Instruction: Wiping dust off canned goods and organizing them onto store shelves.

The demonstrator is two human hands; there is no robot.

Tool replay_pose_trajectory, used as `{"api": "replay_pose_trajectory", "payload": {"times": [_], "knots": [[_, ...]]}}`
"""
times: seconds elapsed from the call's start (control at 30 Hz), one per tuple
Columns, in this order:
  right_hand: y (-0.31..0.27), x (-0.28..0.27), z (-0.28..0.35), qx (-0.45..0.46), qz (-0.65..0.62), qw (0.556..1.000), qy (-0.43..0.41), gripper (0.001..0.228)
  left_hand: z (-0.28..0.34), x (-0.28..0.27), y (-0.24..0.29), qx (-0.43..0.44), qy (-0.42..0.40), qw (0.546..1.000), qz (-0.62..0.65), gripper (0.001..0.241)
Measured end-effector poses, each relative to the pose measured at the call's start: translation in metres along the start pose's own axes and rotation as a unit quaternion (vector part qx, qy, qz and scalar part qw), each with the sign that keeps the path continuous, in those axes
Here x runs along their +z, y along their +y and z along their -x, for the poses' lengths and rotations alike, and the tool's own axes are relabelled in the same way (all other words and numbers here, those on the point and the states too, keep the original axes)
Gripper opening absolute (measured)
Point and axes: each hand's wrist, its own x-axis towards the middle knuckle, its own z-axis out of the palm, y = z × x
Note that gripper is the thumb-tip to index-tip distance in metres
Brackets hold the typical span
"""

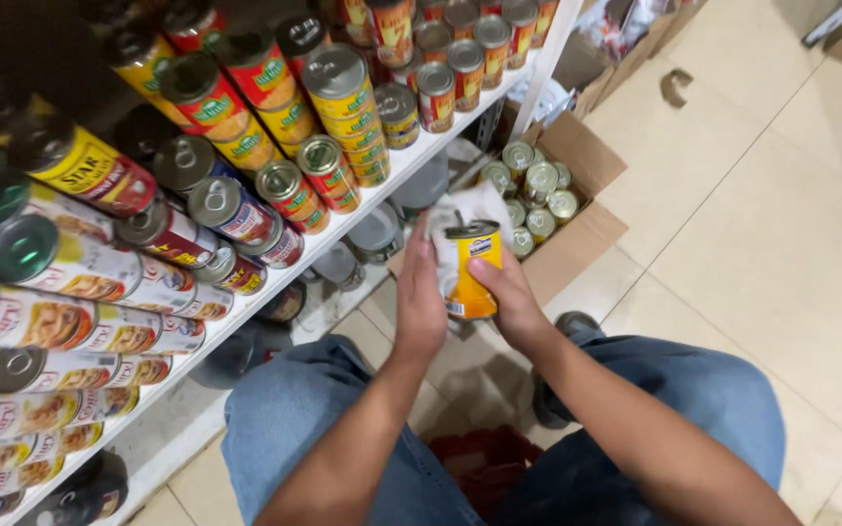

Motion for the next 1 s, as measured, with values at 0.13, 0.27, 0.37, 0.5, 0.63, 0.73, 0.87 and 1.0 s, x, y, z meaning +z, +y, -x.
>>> {"api": "replay_pose_trajectory", "payload": {"times": [0.13,0.27,0.37,0.5,0.63,0.73,0.87,1.0], "knots": [[0.009,-0.011,0.005,-0.01,-0.019,1.0,0.022,0.037,0.022,0.01,0.001,0.058,-0.004,0.998,-0.007,0.054],[0.01,-0.01,0.008,-0.036,0.004,0.999,0.023,0.051,0.033,0.015,-0.001,0.239,-0.009,0.95,-0.199,0.051],[0.019,-0.006,0.009,-0.014,-0.005,1.0,0.02,0.052,0.034,0.009,-0.008,0.313,-0.02,0.895,-0.318,0.047],[0.023,-0.005,0.012,0.016,-0.012,0.999,0.034,0.054,0.027,-0.005,-0.022,0.326,-0.045,0.881,-0.341,0.047],[0.023,-0.002,0.005,0.037,-0.017,0.998,0.044,0.056,0.015,-0.012,-0.018,0.258,-0.048,0.933,-0.244,0.063],[0.026,-0.001,0.01,0.061,-0.024,0.996,0.064,0.058,0.005,-0.015,-0.031,0.206,-0.066,0.966,-0.14,0.065],[0.026,-0.007,0.014,0.081,0.008,0.99,0.111,0.044,0.009,-0.005,-0.043,0.149,-0.04,0.972,-0.179,0.054],[0.029,-0.011,0.015,0.079,0.032,0.987,0.133,0.029,0.02,0.012,-0.022,0.108,-0.056,0.943,-0.311,0.065]]}}
